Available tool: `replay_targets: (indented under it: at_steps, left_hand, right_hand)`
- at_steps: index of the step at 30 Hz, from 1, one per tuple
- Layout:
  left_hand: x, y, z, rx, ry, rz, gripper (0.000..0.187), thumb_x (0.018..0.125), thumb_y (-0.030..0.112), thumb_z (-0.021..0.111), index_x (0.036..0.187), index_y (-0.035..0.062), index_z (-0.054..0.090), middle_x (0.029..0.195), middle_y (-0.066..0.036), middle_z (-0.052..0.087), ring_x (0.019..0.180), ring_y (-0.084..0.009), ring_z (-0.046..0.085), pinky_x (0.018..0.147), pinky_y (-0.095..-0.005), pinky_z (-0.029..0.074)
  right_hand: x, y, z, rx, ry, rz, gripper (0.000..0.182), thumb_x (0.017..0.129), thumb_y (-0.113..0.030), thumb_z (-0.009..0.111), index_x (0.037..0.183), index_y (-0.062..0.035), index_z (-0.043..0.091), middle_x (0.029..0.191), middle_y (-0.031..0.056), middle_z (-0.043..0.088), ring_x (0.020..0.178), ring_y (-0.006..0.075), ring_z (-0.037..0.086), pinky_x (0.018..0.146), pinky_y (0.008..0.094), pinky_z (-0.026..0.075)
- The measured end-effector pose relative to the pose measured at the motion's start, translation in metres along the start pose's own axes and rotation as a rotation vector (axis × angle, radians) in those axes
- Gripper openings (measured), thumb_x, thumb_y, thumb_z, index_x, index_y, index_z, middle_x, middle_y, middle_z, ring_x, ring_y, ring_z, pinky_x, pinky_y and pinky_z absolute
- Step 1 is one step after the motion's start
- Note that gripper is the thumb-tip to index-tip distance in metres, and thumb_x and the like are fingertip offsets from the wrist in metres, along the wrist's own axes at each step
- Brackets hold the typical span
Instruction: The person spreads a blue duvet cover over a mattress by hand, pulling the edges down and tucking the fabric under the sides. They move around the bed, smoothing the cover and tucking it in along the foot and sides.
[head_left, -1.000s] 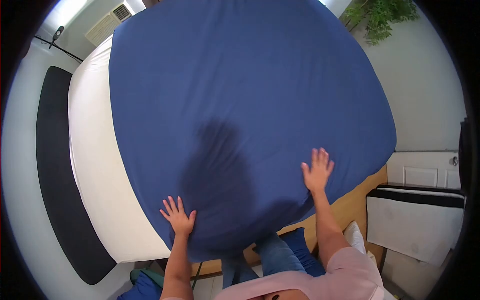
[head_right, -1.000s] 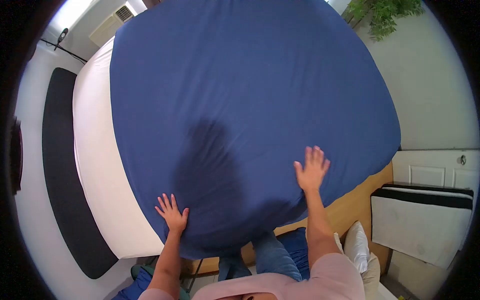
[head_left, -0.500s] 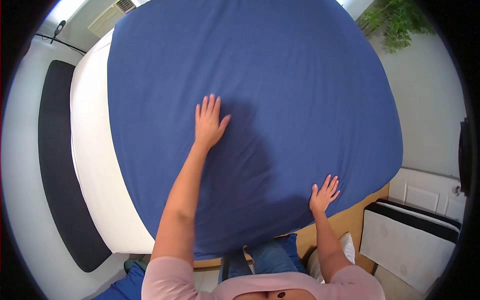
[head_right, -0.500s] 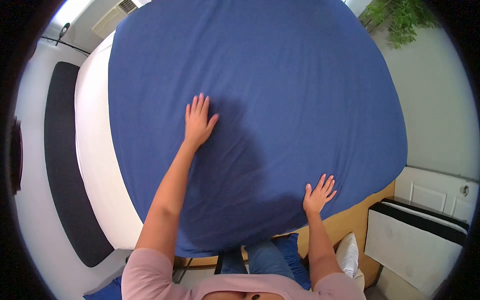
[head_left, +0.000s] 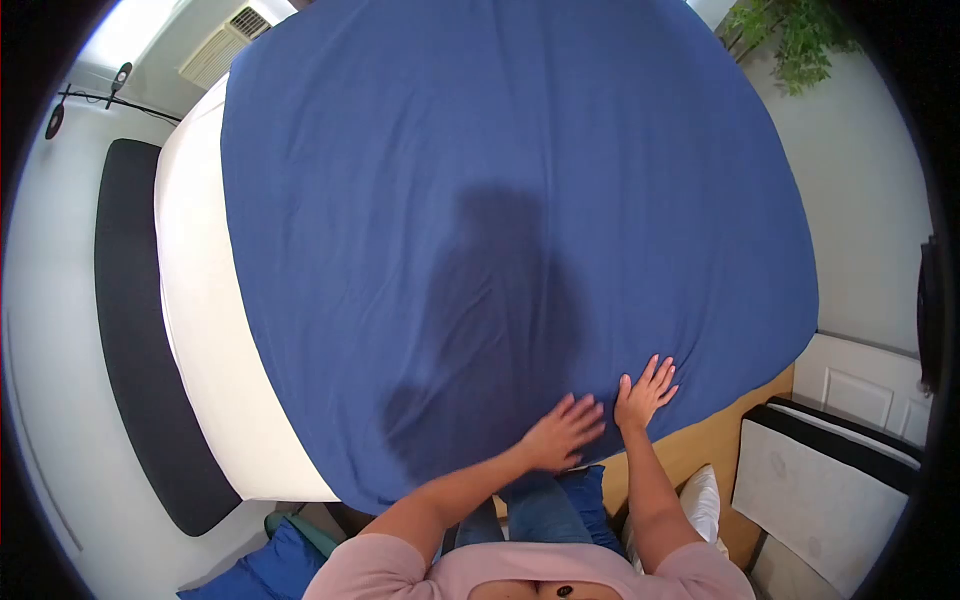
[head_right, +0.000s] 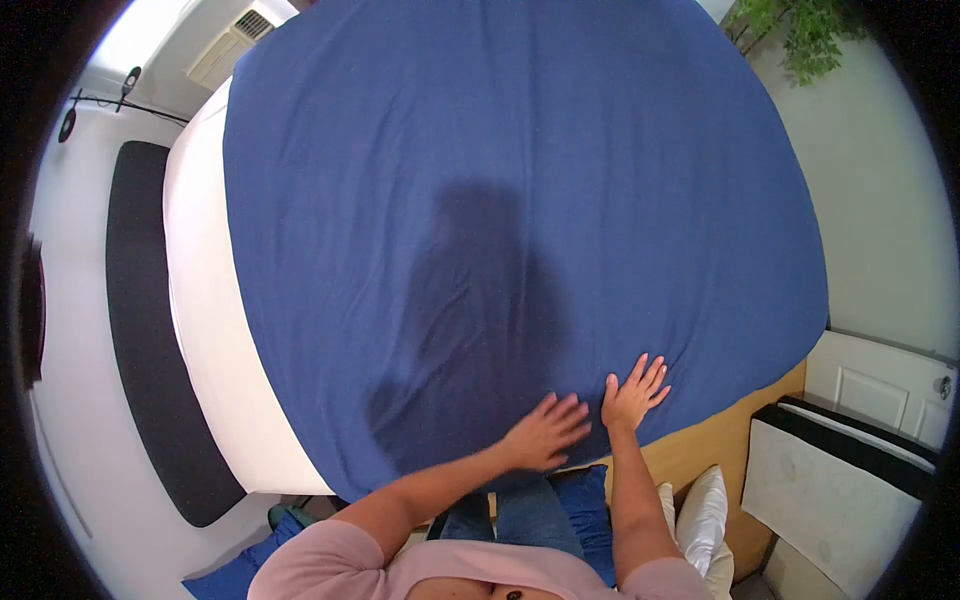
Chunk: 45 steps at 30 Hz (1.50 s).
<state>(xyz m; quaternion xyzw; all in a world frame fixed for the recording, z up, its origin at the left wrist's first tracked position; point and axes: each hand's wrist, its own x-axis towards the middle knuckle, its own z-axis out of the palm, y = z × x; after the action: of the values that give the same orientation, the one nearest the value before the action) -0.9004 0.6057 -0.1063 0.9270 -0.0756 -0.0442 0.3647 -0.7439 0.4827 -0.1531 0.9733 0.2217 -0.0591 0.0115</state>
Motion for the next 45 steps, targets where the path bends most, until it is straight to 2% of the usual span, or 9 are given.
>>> replay_targets:
  at_steps: [3, 12, 17, 20, 27, 31, 37, 42, 45]
  left_hand:
    - [-0.045, 0.030, 0.053, -0.169, -0.239, 0.236, 0.047, 0.071, 0.024, 0.064, 0.114, 0.0066, 0.057, 0.129, -0.016, 0.046, 0.128, -0.0331, 0.033, 0.105, -0.0469, 0.027]
    - [-0.141, -0.007, -0.059, 0.095, 0.578, -0.372, 0.036, 0.067, 0.006, 0.062, 0.103, 0.0088, 0.059, 0.113, -0.016, 0.054, 0.108, -0.0351, 0.049, 0.088, -0.0482, 0.039]
    - [-0.313, 0.006, -0.014, 0.324, 0.993, -1.401, 0.053, 0.075, 0.018, 0.060, 0.123, -0.0001, 0.044, 0.128, -0.026, 0.038, 0.120, -0.0409, 0.034, 0.100, -0.0477, 0.027]
    - [-0.395, 0.023, 0.045, 0.125, 1.022, -2.121, 0.064, 0.084, 0.044, 0.054, 0.128, -0.0008, 0.039, 0.127, -0.024, 0.039, 0.119, -0.0384, 0.037, 0.099, -0.0448, 0.031]
    - [-0.428, 0.027, 0.118, -0.468, 1.540, -1.662, 0.062, 0.088, 0.047, 0.052, 0.119, -0.0064, 0.044, 0.117, -0.022, 0.048, 0.106, -0.0322, 0.047, 0.093, -0.0395, 0.036]
    - [-0.445, 0.032, 0.122, -0.644, 1.287, -1.364, 0.050, 0.091, 0.037, 0.050, 0.111, -0.0092, 0.050, 0.104, -0.018, 0.057, 0.099, -0.0295, 0.052, 0.090, -0.0373, 0.038]
    - [-0.473, 0.049, 0.125, -1.293, 1.668, -0.957, 0.038, 0.095, 0.029, 0.044, 0.108, -0.0062, 0.053, 0.103, -0.014, 0.060, 0.094, -0.0253, 0.055, 0.085, -0.0342, 0.042]
    - [-0.510, 0.040, 0.120, -0.500, 0.922, -1.634, 0.054, 0.074, 0.035, 0.069, 0.111, 0.0004, 0.049, 0.104, -0.019, 0.058, 0.098, -0.0379, 0.054, 0.086, -0.0433, 0.042]
    - [-0.505, 0.038, 0.116, -0.251, 0.855, -1.756, 0.058, 0.072, 0.035, 0.070, 0.113, 0.0008, 0.048, 0.113, -0.019, 0.055, 0.108, -0.0373, 0.049, 0.091, -0.0447, 0.038]
  right_hand:
    - [0.000, 0.000, 0.002, 0.002, 0.011, -0.002, 0.061, 0.090, -0.039, 0.039, 0.141, -0.0100, 0.023, 0.149, 0.0147, 0.011, 0.136, 0.0334, 0.011, 0.106, 0.0557, 0.003]
    - [-0.008, 0.021, -0.022, 0.292, 0.234, -0.203, 0.034, 0.095, -0.020, 0.037, 0.118, -0.0034, 0.055, 0.128, 0.0138, 0.049, 0.123, 0.0249, 0.041, 0.104, 0.0450, 0.023]
    - [-0.018, 0.059, -0.027, 0.204, 0.234, -0.072, 0.032, 0.094, -0.018, 0.040, 0.098, 0.0028, 0.063, 0.107, 0.0136, 0.063, 0.107, 0.0247, 0.056, 0.099, 0.0407, 0.033]
    - [-0.027, 0.049, -0.036, 0.248, 0.152, -0.034, 0.037, 0.093, -0.024, 0.043, 0.120, -0.0003, 0.051, 0.126, 0.0172, 0.050, 0.116, 0.0303, 0.047, 0.098, 0.0447, 0.032]
    - [-0.130, 0.014, -0.040, 0.239, -0.063, -0.080, 0.051, 0.086, -0.028, 0.050, 0.130, -0.0038, 0.043, 0.136, 0.0212, 0.038, 0.118, 0.0400, 0.042, 0.094, 0.0510, 0.034]
    - [-0.168, 0.001, -0.063, 0.477, -0.424, -0.323, 0.038, 0.085, -0.025, 0.053, 0.113, 0.0010, 0.057, 0.116, 0.0227, 0.056, 0.110, 0.0340, 0.053, 0.093, 0.0381, 0.040]
    - [-0.173, -0.005, -0.118, 0.382, -0.418, -0.336, 0.036, 0.087, -0.025, 0.053, 0.111, 0.0006, 0.058, 0.104, 0.0197, 0.062, 0.099, 0.0313, 0.059, 0.085, 0.0359, 0.046]
    - [-0.179, 0.010, -0.156, 0.309, -0.300, -0.372, 0.035, 0.088, -0.025, 0.052, 0.110, 0.0017, 0.058, 0.093, 0.0158, 0.065, 0.079, 0.0238, 0.063, 0.071, 0.0333, 0.048]
    - [-0.191, 0.022, -0.163, 0.438, -0.414, -0.204, 0.035, 0.087, -0.026, 0.054, 0.107, 0.0020, 0.058, 0.088, 0.0137, 0.064, 0.072, 0.0194, 0.061, 0.066, 0.0318, 0.048]
